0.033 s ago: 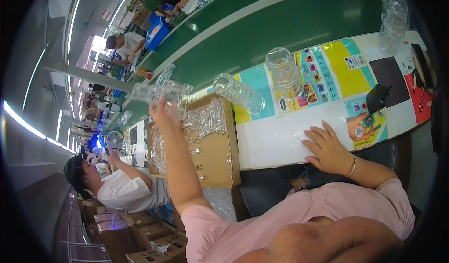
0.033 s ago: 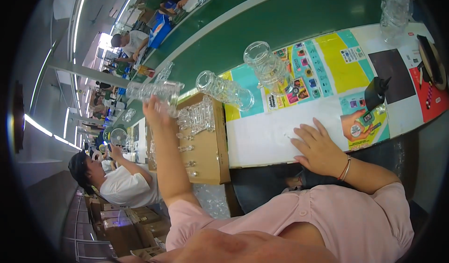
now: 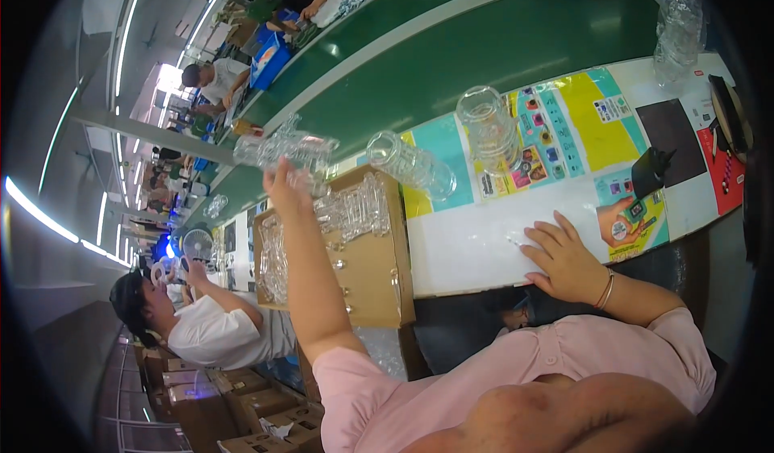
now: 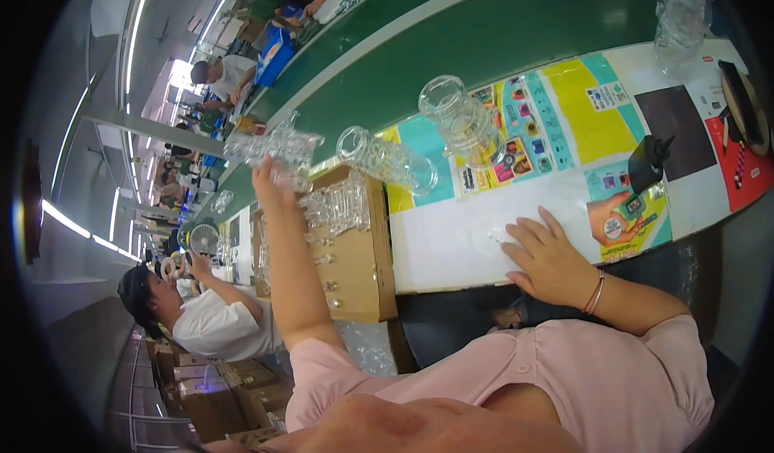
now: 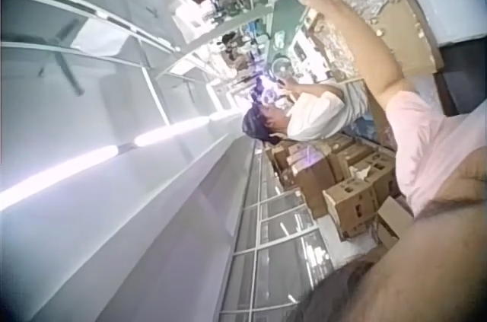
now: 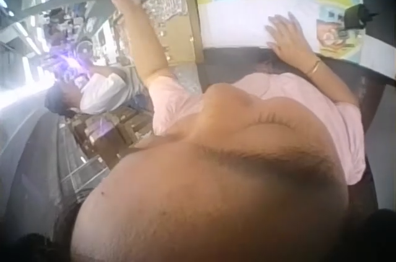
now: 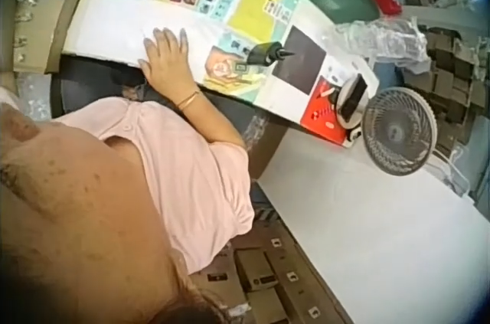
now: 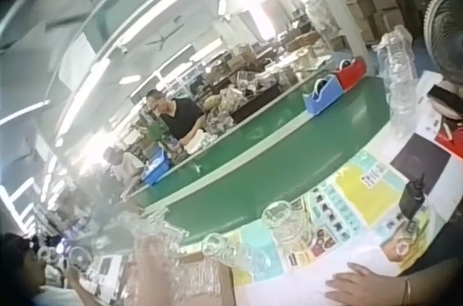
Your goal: Assembling small plastic components using a squeeze bottle and packaging glass mugs into boxes.
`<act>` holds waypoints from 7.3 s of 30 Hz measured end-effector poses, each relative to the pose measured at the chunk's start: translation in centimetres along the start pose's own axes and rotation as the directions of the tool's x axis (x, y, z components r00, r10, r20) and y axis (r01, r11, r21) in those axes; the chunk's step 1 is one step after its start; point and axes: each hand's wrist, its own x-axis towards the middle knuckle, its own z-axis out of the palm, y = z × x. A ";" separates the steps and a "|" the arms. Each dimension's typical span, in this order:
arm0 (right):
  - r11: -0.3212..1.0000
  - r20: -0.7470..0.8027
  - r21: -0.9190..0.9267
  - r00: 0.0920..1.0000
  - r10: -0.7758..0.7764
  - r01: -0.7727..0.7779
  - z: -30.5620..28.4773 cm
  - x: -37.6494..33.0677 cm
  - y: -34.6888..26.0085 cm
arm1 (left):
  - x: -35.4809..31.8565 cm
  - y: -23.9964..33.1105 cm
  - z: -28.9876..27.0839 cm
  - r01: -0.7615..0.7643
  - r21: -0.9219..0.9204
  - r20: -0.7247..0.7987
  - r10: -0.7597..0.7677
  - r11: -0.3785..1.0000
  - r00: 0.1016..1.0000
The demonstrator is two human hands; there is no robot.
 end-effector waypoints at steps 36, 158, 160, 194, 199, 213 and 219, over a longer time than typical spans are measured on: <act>0.991 -0.038 -0.086 0.995 0.095 -0.098 1.6 1.0 -1.4 | 0.0 -4.3 -25.3 -0.024 0.962 0.102 0.278 -0.273 0.955; -0.050 -0.242 0.954 0.862 0.446 0.294 -5.0 -4.4 1.3 | -34.8 -2.6 2.9 0.102 -0.112 0.409 -0.048 0.988 0.911; -0.088 -0.297 0.941 0.921 0.252 0.327 -5.3 -6.8 4.3 | -34.7 -2.8 3.0 0.117 -0.144 0.448 -0.041 0.983 0.893; 0.032 -0.180 0.980 0.802 0.570 0.198 -3.8 -1.4 -2.6 | -35.1 -3.2 4.1 0.144 -0.167 0.428 -0.060 0.975 0.902; 0.664 -0.442 0.744 0.802 0.402 0.078 -4.1 0.1 -6.4 | -35.8 -2.7 4.3 0.131 -0.198 0.429 -0.034 0.971 0.903; 0.639 -0.434 0.733 0.884 0.174 0.233 -4.8 -0.9 -8.1 | -36.3 -2.7 3.4 0.091 -0.230 0.479 0.031 0.969 0.877; 0.605 -0.535 0.717 0.829 0.160 0.346 -4.0 -1.0 -8.1 | -36.5 -2.7 3.3 0.058 -0.235 0.469 0.061 0.970 0.881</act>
